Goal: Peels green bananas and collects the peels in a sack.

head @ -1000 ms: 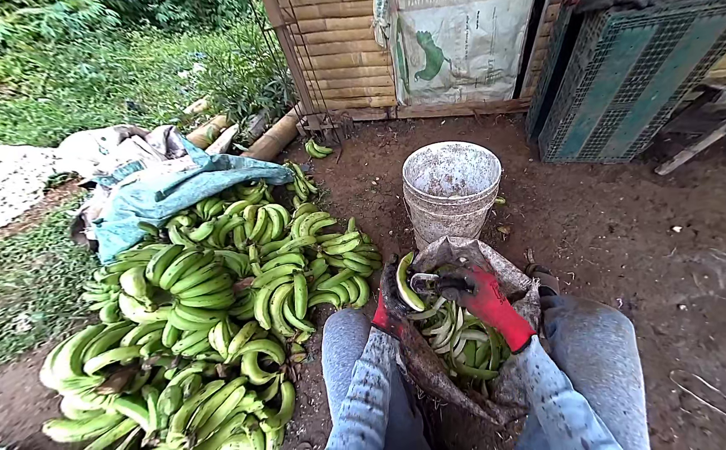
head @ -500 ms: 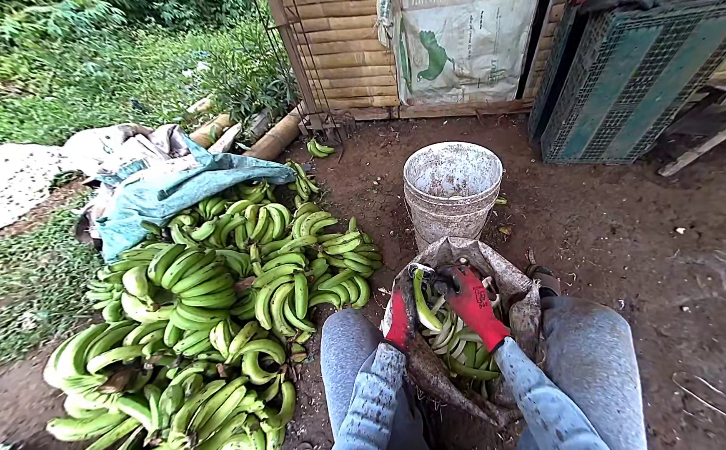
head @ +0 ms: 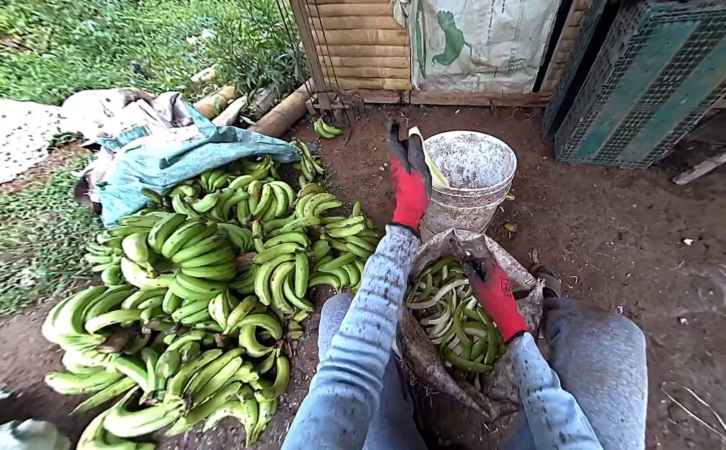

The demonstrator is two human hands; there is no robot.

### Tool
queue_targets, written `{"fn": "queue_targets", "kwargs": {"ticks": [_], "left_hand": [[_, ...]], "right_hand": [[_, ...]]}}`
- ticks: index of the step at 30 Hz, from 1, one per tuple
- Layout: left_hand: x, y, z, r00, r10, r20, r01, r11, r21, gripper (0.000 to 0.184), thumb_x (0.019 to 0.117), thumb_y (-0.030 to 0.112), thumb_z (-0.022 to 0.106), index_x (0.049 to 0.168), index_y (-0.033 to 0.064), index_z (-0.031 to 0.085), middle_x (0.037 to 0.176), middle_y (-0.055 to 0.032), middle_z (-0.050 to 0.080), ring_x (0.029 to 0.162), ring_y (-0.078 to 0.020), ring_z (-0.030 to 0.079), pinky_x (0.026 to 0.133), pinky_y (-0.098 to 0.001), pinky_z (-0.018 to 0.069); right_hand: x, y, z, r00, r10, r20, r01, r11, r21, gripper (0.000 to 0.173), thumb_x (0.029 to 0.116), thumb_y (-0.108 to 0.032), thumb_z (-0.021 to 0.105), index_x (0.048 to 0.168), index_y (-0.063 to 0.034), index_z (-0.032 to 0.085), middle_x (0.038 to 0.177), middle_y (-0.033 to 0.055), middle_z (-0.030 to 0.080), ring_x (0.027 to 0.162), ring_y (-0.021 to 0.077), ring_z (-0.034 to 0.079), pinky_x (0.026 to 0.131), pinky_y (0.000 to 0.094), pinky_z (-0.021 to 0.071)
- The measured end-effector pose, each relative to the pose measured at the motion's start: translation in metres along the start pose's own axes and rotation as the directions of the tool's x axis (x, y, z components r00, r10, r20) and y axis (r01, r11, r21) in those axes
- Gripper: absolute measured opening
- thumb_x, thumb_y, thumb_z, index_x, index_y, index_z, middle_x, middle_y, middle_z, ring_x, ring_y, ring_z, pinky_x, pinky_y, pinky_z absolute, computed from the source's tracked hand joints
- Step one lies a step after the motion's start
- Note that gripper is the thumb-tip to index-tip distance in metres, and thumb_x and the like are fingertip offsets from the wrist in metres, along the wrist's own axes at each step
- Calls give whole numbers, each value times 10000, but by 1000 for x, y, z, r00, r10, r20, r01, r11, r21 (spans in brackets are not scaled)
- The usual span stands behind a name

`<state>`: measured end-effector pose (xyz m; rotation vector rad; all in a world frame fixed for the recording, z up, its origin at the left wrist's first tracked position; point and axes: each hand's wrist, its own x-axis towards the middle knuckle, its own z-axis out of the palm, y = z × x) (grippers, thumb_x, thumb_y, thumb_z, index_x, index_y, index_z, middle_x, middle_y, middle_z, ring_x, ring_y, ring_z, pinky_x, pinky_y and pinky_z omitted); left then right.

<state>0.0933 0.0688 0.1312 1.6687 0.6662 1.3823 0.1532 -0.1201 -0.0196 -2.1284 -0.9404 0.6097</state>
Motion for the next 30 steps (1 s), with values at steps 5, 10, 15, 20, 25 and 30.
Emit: {"fn": "queue_targets", "kwargs": {"ticks": [5, 10, 15, 20, 25, 30], "left_hand": [[20, 8, -52, 969, 150, 195, -187, 963, 193, 603, 1065, 295, 459, 1588, 37, 307, 1592, -186, 394, 1441, -254, 432, 1173, -421, 387], [-86, -56, -220, 944, -329, 37, 282, 858, 428, 476, 1086, 386, 458, 1528, 210, 459, 1476, -85, 555, 1244, -266, 604, 1007, -512, 506], [-160, -180, -318, 600, -792, -114, 633, 382, 673, 571, 1062, 344, 526, 1496, -14, 429, 1430, -278, 539, 1360, -382, 514, 1152, -536, 384], [-128, -201, -352, 606, -697, -383, 686, 214, 695, 728, 994, 365, 627, 1549, -13, 348, 1533, -346, 372, 1358, -478, 481, 1114, -585, 417], [-59, -231, -412, 612, -611, -502, 686, 96, 721, 797, 978, 349, 661, 1583, 5, 273, 1573, -344, 309, 1269, -514, 548, 1008, -650, 475], [-55, -248, -424, 529, -669, -522, 718, 25, 696, 705, 930, 369, 701, 1476, -1, 453, 1362, -296, 579, 1280, -458, 562, 1036, -637, 452]], "right_hand": [[-3, 15, 4, 968, 189, 166, -145, 958, -247, 660, 960, -556, 658, 1342, -21, 593, 1165, 250, 684, 1125, 410, 654, 986, 614, 483], [-14, 52, 55, 828, 483, 284, -261, 780, -568, 664, 959, -373, 690, 1443, 42, 506, 1416, 281, 574, 1343, 411, 550, 1108, 594, 434], [-11, 39, 126, 918, 267, 294, -115, 888, -446, 669, 986, -238, 656, 1530, 31, 376, 1393, 315, 566, 1276, 445, 592, 1067, 589, 479], [6, 12, 176, 894, 71, 443, 77, 948, -308, 717, 993, -203, 625, 1612, -54, 296, 1440, 294, 545, 1324, 436, 558, 1124, 583, 430], [14, 31, 134, 834, 169, 526, 74, 909, -410, 706, 991, -218, 654, 1611, -117, 333, 1367, 252, 627, 1265, 427, 610, 1088, 621, 444], [9, 36, 89, 877, 207, 434, -31, 925, -379, 727, 963, -258, 703, 1596, -118, 374, 1302, 258, 657, 1189, 435, 642, 1035, 631, 467]]}}
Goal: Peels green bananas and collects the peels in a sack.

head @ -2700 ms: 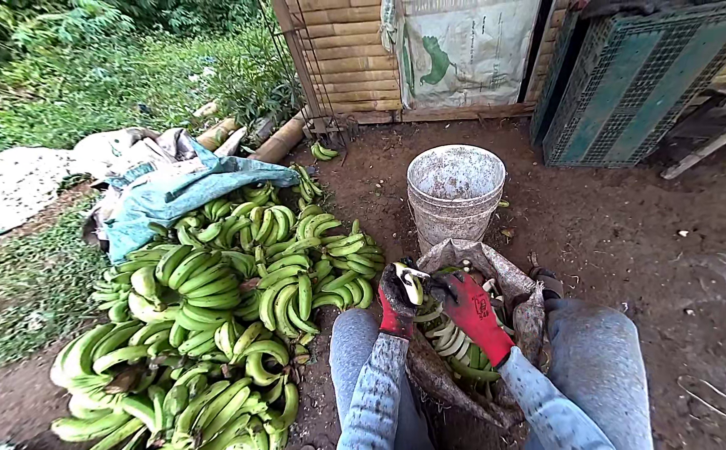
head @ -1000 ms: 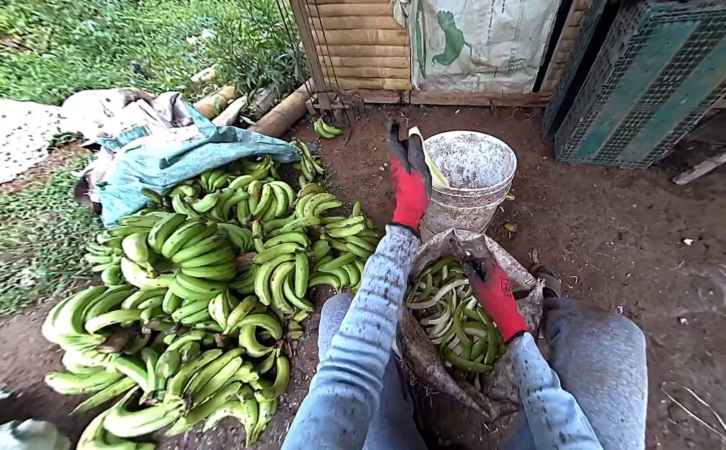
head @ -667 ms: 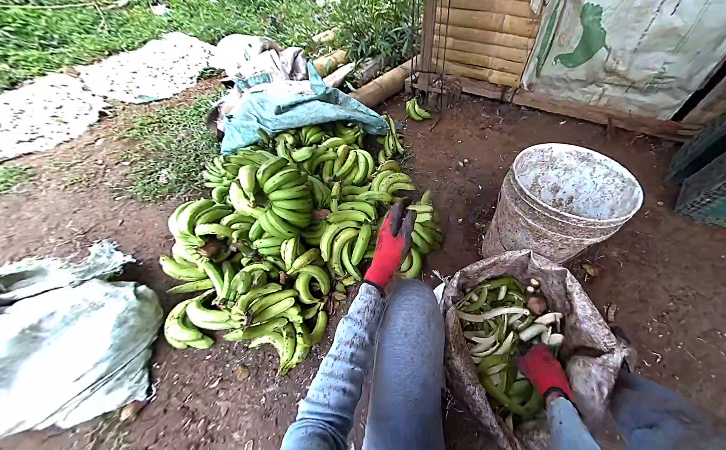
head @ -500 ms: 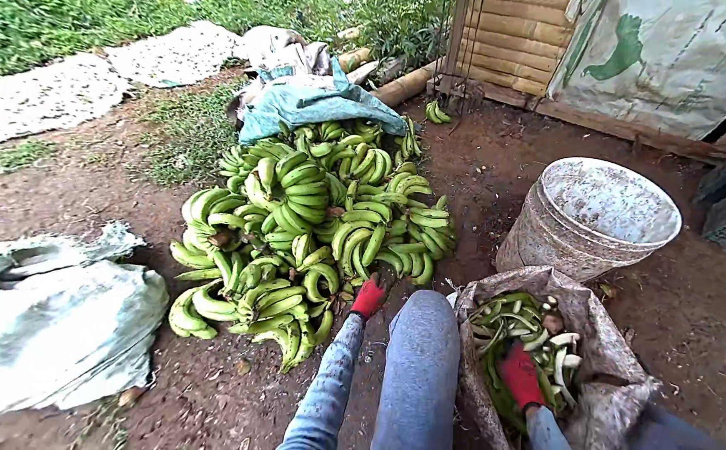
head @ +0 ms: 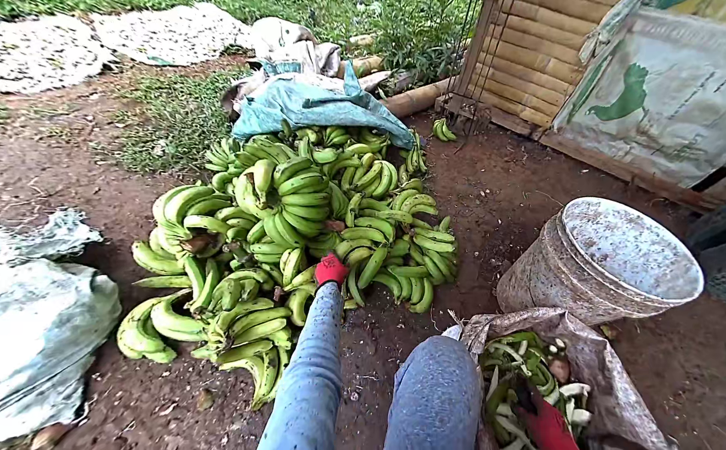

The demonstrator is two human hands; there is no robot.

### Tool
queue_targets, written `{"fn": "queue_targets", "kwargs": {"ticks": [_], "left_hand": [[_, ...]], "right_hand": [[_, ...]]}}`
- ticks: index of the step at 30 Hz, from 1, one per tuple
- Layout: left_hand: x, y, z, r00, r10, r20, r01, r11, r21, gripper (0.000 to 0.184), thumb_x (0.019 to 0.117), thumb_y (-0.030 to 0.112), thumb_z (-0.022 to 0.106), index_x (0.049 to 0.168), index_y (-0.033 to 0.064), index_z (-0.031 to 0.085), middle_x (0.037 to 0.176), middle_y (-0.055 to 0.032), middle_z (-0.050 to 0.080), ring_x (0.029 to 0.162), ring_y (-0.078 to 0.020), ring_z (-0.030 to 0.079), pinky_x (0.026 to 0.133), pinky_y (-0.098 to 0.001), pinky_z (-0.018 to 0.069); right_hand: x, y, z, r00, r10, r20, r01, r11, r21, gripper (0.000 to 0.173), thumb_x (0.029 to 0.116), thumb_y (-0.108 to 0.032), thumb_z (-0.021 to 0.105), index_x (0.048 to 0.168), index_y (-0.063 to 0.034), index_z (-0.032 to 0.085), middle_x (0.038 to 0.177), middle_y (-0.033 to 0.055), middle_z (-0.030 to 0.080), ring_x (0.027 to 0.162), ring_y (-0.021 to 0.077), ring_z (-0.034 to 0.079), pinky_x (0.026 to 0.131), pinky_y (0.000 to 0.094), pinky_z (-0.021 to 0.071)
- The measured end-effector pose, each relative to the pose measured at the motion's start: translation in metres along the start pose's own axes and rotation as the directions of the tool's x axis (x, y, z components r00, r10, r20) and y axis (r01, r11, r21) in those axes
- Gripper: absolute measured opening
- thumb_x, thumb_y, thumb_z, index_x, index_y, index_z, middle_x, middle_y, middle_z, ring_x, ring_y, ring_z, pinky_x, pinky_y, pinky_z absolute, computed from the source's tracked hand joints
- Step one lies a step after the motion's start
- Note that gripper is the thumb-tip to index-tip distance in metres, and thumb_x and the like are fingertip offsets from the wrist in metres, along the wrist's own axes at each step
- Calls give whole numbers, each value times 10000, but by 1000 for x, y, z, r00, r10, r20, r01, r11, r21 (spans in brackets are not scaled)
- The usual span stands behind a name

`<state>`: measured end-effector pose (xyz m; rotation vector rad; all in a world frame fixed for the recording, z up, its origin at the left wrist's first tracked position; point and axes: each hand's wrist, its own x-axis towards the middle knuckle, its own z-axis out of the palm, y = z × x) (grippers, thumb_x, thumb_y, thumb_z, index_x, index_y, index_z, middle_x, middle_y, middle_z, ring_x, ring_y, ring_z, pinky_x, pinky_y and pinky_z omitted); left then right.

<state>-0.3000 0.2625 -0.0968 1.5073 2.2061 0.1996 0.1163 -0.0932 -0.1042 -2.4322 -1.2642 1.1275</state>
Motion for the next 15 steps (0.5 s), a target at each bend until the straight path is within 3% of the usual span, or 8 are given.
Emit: {"fn": "queue_targets", "kwargs": {"ticks": [3, 7, 10, 15], "left_hand": [[-25, -11, -1, 999, 35, -26, -38, 992, -119, 562, 944, 360, 703, 1350, -8, 577, 1318, -282, 611, 1290, -430, 559, 1075, -620, 420], [-79, -18, -1, 980, -11, -198, -66, 924, -377, 590, 920, 333, 733, 1350, -39, 575, 1314, -284, 613, 1289, -416, 556, 1111, -593, 390], [-111, -11, -9, 952, -46, -303, -104, 881, -461, 581, 883, 307, 766, 1320, -35, 593, 1245, -271, 649, 1224, -418, 596, 1071, -606, 418], [-165, -14, -30, 904, -81, -421, -178, 823, -539, 496, 829, 265, 818, 1212, -16, 673, 1125, -250, 691, 1114, -411, 636, 994, -625, 444]], "right_hand": [[-7, 0, -17, 997, 7, -81, 1, 995, 95, 702, 956, -222, 716, 1581, -134, 408, 1259, 246, 674, 1128, 409, 665, 994, 609, 490], [-22, -25, -35, 986, -60, -154, 89, 978, 188, 648, 947, -241, 737, 1535, -143, 483, 1208, 211, 699, 1012, 362, 704, 903, 579, 542], [-35, -52, -46, 974, -160, -160, 192, 959, 209, 624, 925, -263, 760, 1486, -111, 533, 1189, 184, 707, 1005, 322, 705, 913, 551, 546], [-50, -96, -58, 944, -294, -150, 328, 889, 321, 622, 899, -292, 782, 1440, -87, 553, 1116, 122, 724, 916, 219, 707, 843, 446, 577]]}}
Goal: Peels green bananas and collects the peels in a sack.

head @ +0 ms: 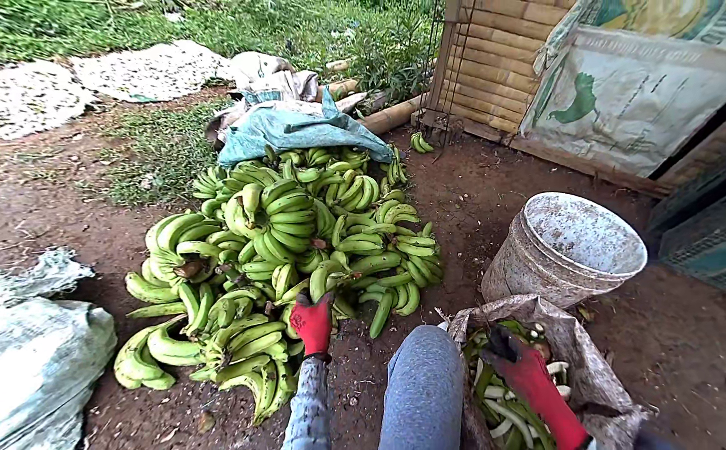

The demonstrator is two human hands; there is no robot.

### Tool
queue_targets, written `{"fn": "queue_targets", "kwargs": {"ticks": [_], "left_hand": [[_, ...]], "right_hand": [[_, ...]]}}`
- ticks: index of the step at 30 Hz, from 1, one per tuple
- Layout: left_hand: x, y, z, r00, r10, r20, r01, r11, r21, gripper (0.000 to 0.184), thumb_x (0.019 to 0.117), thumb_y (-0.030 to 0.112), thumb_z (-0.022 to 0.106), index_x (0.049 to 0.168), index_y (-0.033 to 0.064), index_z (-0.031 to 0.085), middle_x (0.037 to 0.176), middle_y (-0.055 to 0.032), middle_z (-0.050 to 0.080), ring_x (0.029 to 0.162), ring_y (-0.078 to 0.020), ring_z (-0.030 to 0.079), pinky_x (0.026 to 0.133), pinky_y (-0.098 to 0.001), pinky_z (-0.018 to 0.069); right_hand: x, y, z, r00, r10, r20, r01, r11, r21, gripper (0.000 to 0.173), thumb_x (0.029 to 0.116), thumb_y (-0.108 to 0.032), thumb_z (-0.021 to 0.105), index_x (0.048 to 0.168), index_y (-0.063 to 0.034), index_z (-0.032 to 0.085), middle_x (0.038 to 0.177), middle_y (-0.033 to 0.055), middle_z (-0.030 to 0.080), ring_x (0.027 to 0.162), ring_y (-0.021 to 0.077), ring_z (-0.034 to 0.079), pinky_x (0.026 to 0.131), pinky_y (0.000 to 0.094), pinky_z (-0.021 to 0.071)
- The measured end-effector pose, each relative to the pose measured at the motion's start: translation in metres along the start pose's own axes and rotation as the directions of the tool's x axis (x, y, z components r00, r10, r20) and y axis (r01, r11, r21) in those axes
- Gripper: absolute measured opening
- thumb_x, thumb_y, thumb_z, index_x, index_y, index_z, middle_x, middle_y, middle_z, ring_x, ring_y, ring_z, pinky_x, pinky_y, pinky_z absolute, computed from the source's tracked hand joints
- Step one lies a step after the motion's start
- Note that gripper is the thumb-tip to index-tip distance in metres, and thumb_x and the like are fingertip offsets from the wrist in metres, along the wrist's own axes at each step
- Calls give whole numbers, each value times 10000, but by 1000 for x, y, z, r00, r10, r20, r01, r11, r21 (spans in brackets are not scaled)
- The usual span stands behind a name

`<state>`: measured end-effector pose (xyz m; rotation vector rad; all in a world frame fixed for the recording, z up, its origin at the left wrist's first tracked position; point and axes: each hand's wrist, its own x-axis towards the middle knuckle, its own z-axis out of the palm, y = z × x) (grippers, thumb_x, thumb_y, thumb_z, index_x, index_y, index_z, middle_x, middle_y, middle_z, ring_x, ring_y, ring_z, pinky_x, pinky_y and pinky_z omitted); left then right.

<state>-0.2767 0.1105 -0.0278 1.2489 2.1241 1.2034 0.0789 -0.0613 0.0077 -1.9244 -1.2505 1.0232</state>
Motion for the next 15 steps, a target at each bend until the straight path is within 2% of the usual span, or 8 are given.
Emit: {"fn": "queue_targets", "kwargs": {"ticks": [3, 5, 7, 10, 12, 13, 14, 15], "left_hand": [[-26, -4, -23, 999, -1, -54, -4, 995, -97, 483, 782, 224, 848, 1181, -1, 692, 1055, -209, 713, 1002, -350, 671, 917, -601, 481], [-44, -3, -39, 996, -27, -83, 6, 971, -239, 484, 767, 172, 846, 1190, 0, 684, 1022, -153, 720, 900, -235, 683, 840, -479, 541], [-60, 6, -60, 989, -41, -140, -20, 912, -410, 440, 758, 133, 833, 1149, 5, 674, 918, -59, 712, 743, -87, 670, 686, -298, 579], [-76, 28, -98, 977, -14, -210, -105, 832, -545, 421, 768, 124, 794, 1147, 4, 654, 887, -1, 704, 720, -37, 671, 638, -233, 583], [-92, 43, -114, 969, 66, -240, -195, 799, -569, 473, 748, 108, 777, 1187, -7, 645, 920, 8, 716, 737, -38, 681, 630, -229, 587], [-103, 49, -120, 957, 151, -246, -270, 770, -577, 514, 737, 84, 773, 1218, -24, 626, 975, 8, 721, 799, -35, 695, 683, -226, 602], [-114, 54, -124, 930, 264, -256, -366, 725, -583, 544, 720, 64, 773, 1231, -39, 616, 1034, 3, 727, 870, -43, 707, 750, -232, 613], [-124, 58, -127, 880, 398, -259, -471, 659, -586, 567, 718, 53, 786, 1248, -51, 610, 1105, -1, 728, 960, -55, 707, 838, -244, 612]], "right_hand": [[10, -21, 14, 995, -94, 20, 92, 994, 66, 637, 892, -336, 774, 1436, -85, 556, 1084, 80, 729, 882, 160, 700, 818, 388, 582], [16, -45, 23, 986, -162, 35, 158, 984, 83, 591, 904, -337, 757, 1397, -64, 578, 1098, 80, 720, 917, 147, 689, 842, 369, 572], [23, -75, 34, 973, -224, 62, 226, 973, -39, 580, 917, -387, 733, 1392, -80, 603, 1177, 95, 713, 1068, 184, 680, 974, 411, 541], [21, -115, 43, 960, -254, 116, 275, 935, -224, 614, 940, -498, 675, 1416, -116, 605, 1248, 133, 697, 1168, 272, 661, 1037, 511, 498], [11, -141, 52, 959, -261, 108, 262, 965, 13, 573, 946, -461, 704, 1380, -97, 614, 1098, 64, 728, 923, 137, 679, 855, 352, 554], [5, -154, 55, 957, -258, 130, 226, 949, 219, 497, 981, -388, 688, 1356, -75, 600, 964, 28, 717, 686, 67, 607, 633, 252, 511], [-2, -165, 58, 948, -261, 183, 154, 878, 453, 411, 1034, -303, 629, 1356, -55, 562, 879, 36, 717, 516, 35, 524, 472, 191, 438], [-7, -173, 59, 931, -282, 231, 69, 757, 650, 344, 1078, -266, 544, 1351, -56, 534, 828, 61, 701, 450, 26, 480, 416, 165, 402]]}}
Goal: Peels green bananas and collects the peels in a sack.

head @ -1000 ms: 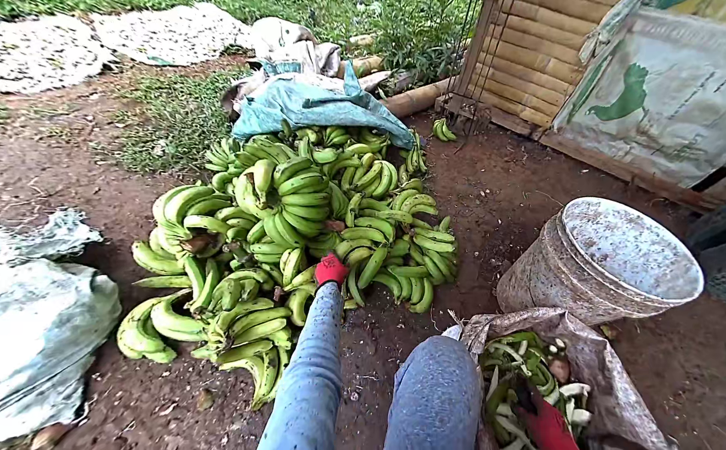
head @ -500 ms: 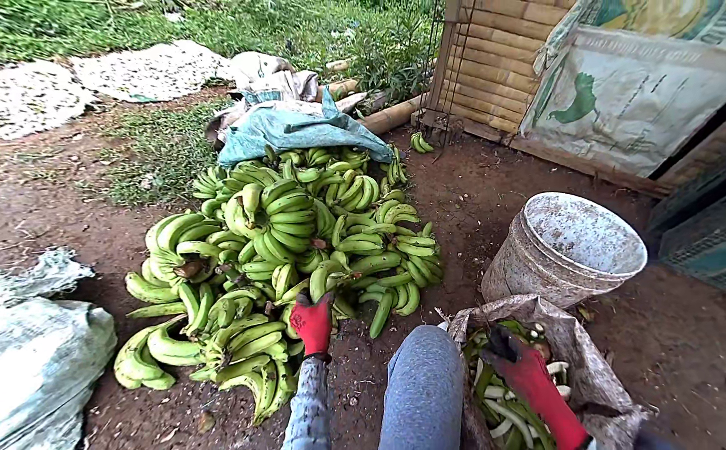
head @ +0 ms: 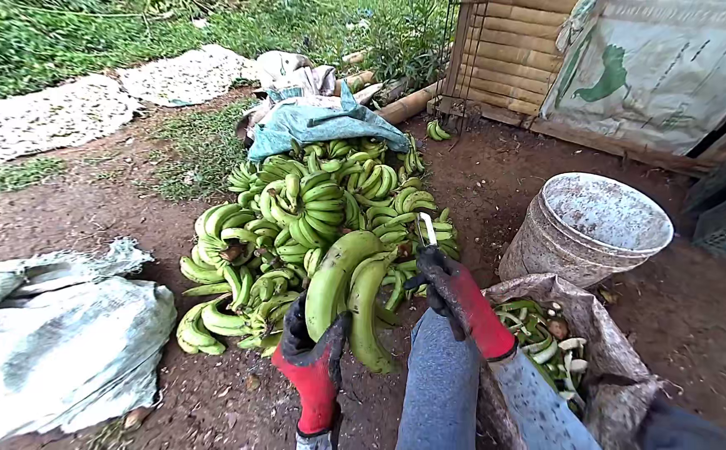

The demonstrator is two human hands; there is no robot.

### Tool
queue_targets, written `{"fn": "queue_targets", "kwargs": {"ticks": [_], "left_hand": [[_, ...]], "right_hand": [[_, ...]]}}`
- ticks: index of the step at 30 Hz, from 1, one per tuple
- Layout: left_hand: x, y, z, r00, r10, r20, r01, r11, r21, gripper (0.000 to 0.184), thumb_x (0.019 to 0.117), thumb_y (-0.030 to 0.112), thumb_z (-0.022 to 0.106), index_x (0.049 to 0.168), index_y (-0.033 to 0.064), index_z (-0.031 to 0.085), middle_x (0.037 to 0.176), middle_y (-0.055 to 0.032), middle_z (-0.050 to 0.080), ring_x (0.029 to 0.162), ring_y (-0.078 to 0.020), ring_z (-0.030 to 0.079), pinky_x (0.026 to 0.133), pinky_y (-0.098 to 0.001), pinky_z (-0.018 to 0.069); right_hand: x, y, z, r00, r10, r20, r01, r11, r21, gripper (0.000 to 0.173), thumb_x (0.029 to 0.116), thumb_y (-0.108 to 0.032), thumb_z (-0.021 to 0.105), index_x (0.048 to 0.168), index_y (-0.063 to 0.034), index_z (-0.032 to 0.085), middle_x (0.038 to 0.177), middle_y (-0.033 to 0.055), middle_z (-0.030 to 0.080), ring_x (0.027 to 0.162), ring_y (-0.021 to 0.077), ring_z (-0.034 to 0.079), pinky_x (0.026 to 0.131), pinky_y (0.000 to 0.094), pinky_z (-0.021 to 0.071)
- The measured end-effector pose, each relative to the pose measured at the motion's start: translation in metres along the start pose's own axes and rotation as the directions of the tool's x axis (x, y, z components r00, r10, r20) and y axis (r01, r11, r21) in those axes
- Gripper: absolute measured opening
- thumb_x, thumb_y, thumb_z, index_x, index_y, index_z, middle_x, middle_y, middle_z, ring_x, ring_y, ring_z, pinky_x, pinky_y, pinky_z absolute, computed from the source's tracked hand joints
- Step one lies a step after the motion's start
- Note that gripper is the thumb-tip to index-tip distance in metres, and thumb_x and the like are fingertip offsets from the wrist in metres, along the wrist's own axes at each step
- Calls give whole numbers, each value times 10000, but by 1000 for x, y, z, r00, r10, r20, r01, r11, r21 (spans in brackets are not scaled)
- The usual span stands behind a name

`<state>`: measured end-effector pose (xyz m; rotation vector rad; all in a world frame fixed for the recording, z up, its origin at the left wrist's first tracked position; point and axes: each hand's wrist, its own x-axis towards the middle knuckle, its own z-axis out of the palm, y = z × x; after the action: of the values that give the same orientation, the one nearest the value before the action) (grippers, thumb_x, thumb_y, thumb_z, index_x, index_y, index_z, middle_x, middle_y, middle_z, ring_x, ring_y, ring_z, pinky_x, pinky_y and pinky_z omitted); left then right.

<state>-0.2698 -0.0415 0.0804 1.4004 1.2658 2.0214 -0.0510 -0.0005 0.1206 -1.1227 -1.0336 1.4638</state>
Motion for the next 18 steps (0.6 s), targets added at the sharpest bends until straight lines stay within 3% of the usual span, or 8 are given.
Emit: {"fn": "queue_targets", "kwargs": {"ticks": [2, 5, 8, 10, 12, 13, 15, 18], "left_hand": [[-6, 17, 4, 963, 226, 149, -222, 974, -40, 579, 726, 87, 849, 1258, -9, 642, 1214, 18, 709, 1103, -58, 670, 964, -254, 574], [-8, 31, 28, 901, 340, 269, -341, 939, -43, 530, 730, 211, 903, 1207, 124, 689, 1190, 67, 699, 1127, -23, 639, 994, -241, 545], [-30, 32, 71, 879, 21, 476, 176, 913, -367, 494, 934, 284, 724, 1381, 148, 565, 1303, 23, 647, 1145, -120, 643, 951, -327, 574], [-59, 46, 104, 696, -250, 673, 673, 554, -490, 556, 1062, 529, 393, 1523, 217, 400, 1396, -95, 593, 1167, -312, 650, 900, -550, 584], [-89, 64, 131, 435, -369, 822, 900, 206, -384, 796, 977, 770, 208, 1467, 196, 460, 1287, -153, 650, 1083, -356, 683, 853, -581, 594], [-102, 68, 145, 329, -404, 854, 944, 115, -309, 858, 956, 794, 120, 1325, 169, 577, 1127, -139, 711, 982, -309, 714, 798, -536, 613], [-124, 50, 172, 147, -327, 933, 984, -44, -170, 941, 915, 833, 40, 1236, 165, 619, 1085, -138, 716, 991, -290, 705, 800, -525, 605], [-159, 9, 210, -36, -385, 922, 977, -209, -49, 785, 972, 749, 202, 1163, 118, 629, 1067, -211, 691, 971, -403, 680, 754, -634, 562]], "right_hand": [[-5, -8, -1, 996, -85, 26, 73, 948, 309, 280, 1108, -339, 437, 1203, -104, 558, 649, 7, 593, 402, -6, 436, 389, 129, 388], [-38, -48, -30, 967, -210, -144, 236, 953, 191, 189, 1049, -348, 584, 991, -169, 599, 516, -68, 453, 356, -16, 369, 346, 136, 352], [-90, -75, -74, 893, -390, -225, 395, 918, -23, 185, 976, -318, 670, 1093, -182, 628, 522, -6, 491, 326, 26, 389, 302, 171, 347], [-118, -84, -95, 846, -454, -280, 403, 888, -223, 196, 926, -302, 726, 1064, -183, 655, 555, 18, 519, 347, 78, 419, 310, 214, 362], [-132, -82, -113, 844, -459, -279, 330, 853, -405, 237, 886, -288, 775, 1078, -184, 682, 607, 32, 566, 381, 103, 452, 328, 238, 379], [-135, -76, -124, 862, -437, -255, 282, 834, -475, 277, 866, -285, 795, 1104, -188, 691, 647, 27, 592, 413, 99, 472, 355, 243, 399], [-132, -56, -148, 919, -304, -250, 129, 833, -538, 321, 831, -278, 829, 1110, -183, 701, 719, 13, 631, 498, 99, 521, 446, 269, 455], [-124, -15, -187, 942, -143, -302, -19, 879, -476, 261, 848, -158, 827, 1063, -102, 689, 679, 5, 587, 481, 73, 475, 467, 250, 439]]}}
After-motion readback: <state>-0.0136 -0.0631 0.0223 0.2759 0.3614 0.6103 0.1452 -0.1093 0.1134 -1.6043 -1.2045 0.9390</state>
